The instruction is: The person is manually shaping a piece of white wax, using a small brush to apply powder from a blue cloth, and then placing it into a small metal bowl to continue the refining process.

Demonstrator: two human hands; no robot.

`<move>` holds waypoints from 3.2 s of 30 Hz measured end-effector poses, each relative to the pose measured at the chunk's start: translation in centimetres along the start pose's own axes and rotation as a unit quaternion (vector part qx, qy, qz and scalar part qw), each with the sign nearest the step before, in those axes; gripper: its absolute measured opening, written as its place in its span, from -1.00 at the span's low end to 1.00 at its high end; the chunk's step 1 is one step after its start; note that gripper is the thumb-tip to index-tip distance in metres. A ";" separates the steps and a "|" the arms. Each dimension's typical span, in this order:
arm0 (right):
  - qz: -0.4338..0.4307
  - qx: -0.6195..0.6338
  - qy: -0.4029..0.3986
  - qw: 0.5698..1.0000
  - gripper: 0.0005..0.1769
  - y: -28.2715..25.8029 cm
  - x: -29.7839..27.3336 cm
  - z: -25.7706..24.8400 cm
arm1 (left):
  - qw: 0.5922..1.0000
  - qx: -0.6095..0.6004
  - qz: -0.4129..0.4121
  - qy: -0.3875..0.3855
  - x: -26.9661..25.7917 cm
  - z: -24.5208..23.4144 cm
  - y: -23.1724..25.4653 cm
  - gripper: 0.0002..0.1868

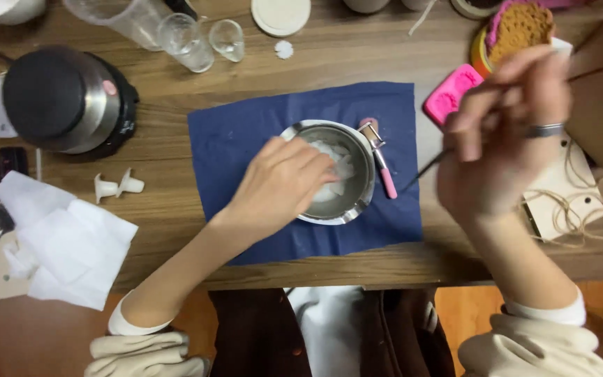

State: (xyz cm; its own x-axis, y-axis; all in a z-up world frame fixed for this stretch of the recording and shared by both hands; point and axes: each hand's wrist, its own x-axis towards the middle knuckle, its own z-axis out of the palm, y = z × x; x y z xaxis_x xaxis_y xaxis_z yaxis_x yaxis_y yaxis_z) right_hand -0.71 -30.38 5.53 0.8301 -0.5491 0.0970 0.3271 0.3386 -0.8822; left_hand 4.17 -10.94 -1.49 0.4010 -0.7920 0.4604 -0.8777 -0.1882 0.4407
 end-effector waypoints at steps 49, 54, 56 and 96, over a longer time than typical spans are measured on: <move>-0.061 -0.428 -0.375 0.820 -0.38 2.3 -4.2 -2.4 | 0.996 -0.047 -0.074 0.007 -3.7 -2.5 3.1 -0.76; -0.010 -0.699 -0.365 0.615 -0.21 -2.5 -1.3 -4.6 | 0.960 0.226 -0.153 -0.067 -6.8 -2.1 4.2 -0.32; -0.132 -0.827 -0.358 0.414 -0.68 -2.9 -1.8 -5.2 | 0.921 0.310 -0.213 -0.097 -7.6 -1.4 4.4 -0.21; -0.409 -0.810 -0.365 0.209 -0.81 2.7 -3.2 -3.2 | 0.938 0.209 -0.244 -0.132 -7.0 -0.8 3.4 -0.15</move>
State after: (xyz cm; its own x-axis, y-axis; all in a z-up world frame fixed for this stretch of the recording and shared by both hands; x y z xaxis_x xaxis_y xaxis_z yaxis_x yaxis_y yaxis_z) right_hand -3.95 -30.19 1.37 0.8362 0.5467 0.0431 0.4039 -0.6672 0.6258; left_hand -1.41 -5.53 -2.58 0.7514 -0.6579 0.0506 -0.6545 -0.7334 0.1834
